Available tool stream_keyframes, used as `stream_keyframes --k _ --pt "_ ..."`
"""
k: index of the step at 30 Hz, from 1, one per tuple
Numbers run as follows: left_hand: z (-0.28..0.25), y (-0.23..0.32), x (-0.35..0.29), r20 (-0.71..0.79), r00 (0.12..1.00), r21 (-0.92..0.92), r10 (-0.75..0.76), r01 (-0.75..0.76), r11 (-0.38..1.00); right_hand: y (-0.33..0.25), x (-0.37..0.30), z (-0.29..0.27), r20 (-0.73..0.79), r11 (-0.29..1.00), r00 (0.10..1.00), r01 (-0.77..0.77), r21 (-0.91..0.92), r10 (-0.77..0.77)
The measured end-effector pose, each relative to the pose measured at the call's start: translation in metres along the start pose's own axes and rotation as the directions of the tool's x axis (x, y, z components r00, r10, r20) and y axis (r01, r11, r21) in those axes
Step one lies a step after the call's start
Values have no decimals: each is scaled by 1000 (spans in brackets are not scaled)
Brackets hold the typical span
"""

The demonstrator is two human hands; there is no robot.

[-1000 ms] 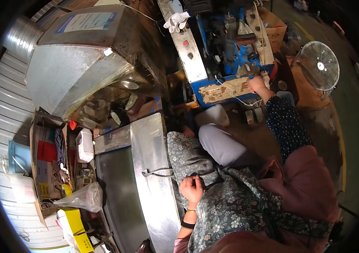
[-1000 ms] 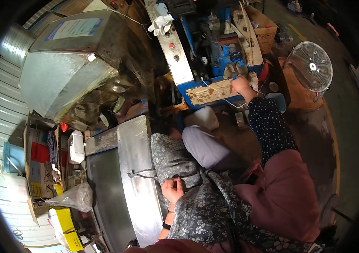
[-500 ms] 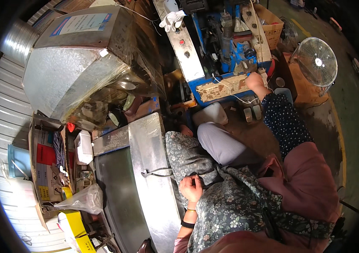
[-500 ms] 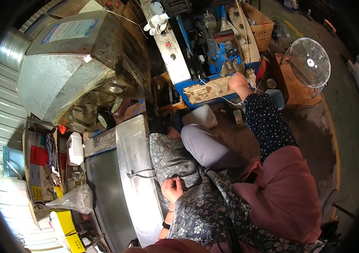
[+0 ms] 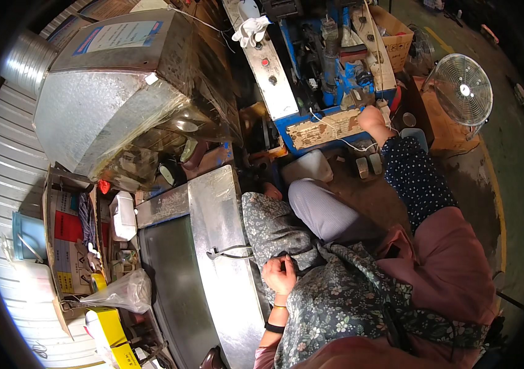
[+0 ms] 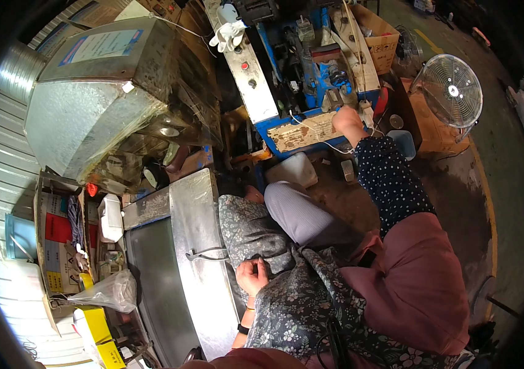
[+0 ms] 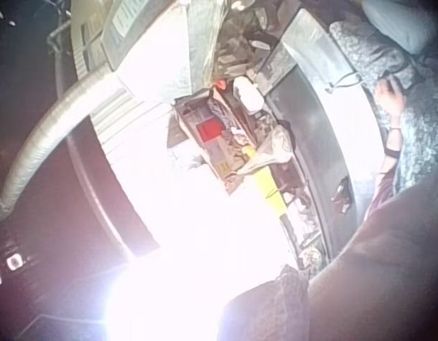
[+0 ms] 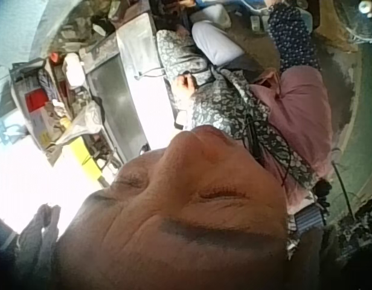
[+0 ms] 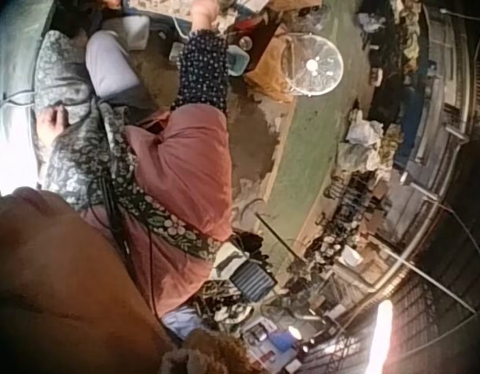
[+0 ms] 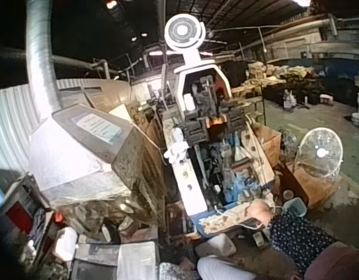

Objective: Operating machinery to shape and process shoe components on an assembly line.

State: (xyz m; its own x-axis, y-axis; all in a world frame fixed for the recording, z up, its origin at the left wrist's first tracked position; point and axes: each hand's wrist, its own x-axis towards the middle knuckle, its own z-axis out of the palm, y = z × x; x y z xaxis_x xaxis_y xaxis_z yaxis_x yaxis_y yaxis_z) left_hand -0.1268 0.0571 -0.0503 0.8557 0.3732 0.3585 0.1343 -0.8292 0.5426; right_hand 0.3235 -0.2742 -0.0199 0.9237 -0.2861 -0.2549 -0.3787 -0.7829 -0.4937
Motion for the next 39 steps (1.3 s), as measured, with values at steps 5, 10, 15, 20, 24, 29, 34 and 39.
stream_keyframes --k 5,10,15,20,24,29,34,39 --pt "0 0 1 -3 1000 -15 1 -1 1000 1 0 0 36 999 999 9 -40 -8" --pt "0 0 1 -4 1000 -4 23 -23 1000 1 4 1 24 1000 1000 3 7 -3" --pt "0 -4 -2 18 999 17 34 -35 999 8 10 13 -10 999 1000 24 -39 -24" --pt "6 1 -5 69 990 155 120 -129 979 15 7 21 -169 983 968 179 -43 -184" --pt "10 7 0 168 964 125 205 -227 966 9 0 13 -76 997 995 66 36 -63" --pt "14 9 8 214 963 155 164 -199 968 3 -10 2 -37 997 999 36 65 -33" --pt "16 13 6 207 968 175 140 -178 968 1 -20 -1 -71 995 995 72 72 -67" --pt "13 18 6 205 968 181 142 -180 967 -2 -22 -6 -84 993 994 80 86 -73"
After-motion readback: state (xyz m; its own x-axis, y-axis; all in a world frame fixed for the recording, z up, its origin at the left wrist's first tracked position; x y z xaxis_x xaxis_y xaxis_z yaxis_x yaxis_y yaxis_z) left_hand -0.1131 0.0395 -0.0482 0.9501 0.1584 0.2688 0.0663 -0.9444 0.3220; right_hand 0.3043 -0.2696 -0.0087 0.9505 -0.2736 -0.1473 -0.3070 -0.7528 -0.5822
